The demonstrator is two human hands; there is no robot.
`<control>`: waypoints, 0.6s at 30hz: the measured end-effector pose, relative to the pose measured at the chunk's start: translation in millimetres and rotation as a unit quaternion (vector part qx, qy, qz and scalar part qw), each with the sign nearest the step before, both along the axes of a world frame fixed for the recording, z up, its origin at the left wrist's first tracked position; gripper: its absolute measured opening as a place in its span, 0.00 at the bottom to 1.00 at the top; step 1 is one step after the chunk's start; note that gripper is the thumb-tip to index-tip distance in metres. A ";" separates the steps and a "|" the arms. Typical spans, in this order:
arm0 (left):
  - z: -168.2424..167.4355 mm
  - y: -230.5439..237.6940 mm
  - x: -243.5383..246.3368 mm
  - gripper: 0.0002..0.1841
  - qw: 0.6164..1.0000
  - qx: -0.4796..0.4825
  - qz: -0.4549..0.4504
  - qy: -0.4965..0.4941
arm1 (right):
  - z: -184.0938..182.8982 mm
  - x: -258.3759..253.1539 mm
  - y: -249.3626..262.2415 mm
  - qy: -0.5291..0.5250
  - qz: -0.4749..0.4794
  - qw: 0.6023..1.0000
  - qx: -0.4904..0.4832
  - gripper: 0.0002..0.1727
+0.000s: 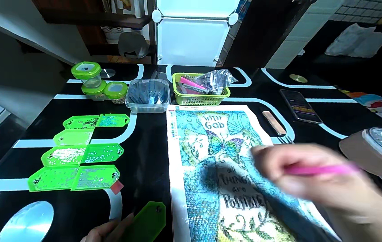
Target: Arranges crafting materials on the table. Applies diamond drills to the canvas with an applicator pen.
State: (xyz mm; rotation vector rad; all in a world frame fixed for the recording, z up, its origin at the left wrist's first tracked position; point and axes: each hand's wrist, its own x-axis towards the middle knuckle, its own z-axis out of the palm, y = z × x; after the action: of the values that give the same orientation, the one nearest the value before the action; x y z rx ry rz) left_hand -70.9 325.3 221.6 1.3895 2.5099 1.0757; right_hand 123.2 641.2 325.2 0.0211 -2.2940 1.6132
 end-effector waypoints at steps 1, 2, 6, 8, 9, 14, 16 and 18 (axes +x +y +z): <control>0.3 -0.7 0.0 0.31 1.000 -0.002 -0.001 0.000 | 11.2 4.4 1.3 0.042 -0.030 0.998 -0.044 0.13; 0.7 -0.6 -0.2 0.31 1.000 -0.002 -0.002 0.001 | 17.7 5.4 1.3 0.078 -0.058 0.991 -0.088 0.13; 1.2 0.4 -1.1 0.32 1.000 0.000 -0.002 0.002 | 3.6 -9.3 -3.2 0.064 -0.140 0.977 -0.149 0.27; 1.3 -1.3 -1.8 0.32 1.000 0.001 0.000 -0.001 | -18.4 -17.3 -2.8 0.008 -0.143 0.988 -0.065 0.29; 1.3 -1.5 -1.7 0.32 1.000 0.002 0.001 -0.005 | -27.7 -19.5 -3.2 -0.025 -0.162 0.986 0.024 0.24; 2.1 -1.3 -0.4 0.31 1.000 0.012 0.000 -0.013 | -49.4 -19.2 -2.4 -0.200 -0.096 0.936 0.273 0.13; 3.0 -1.1 -0.3 0.31 1.000 0.009 -0.002 -0.010 | -49.3 -22.1 -4.4 -0.250 -0.071 0.923 0.282 0.15; 3.1 -0.4 -0.6 0.32 1.000 0.004 -0.005 -0.007 | -47.8 -24.0 -6.0 -0.287 -0.055 0.913 0.286 0.15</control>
State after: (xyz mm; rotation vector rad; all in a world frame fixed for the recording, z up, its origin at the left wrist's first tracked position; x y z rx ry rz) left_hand -71.5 324.9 224.7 1.3904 2.4879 1.0922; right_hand 99.2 635.3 277.4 -0.4939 -3.0702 0.9084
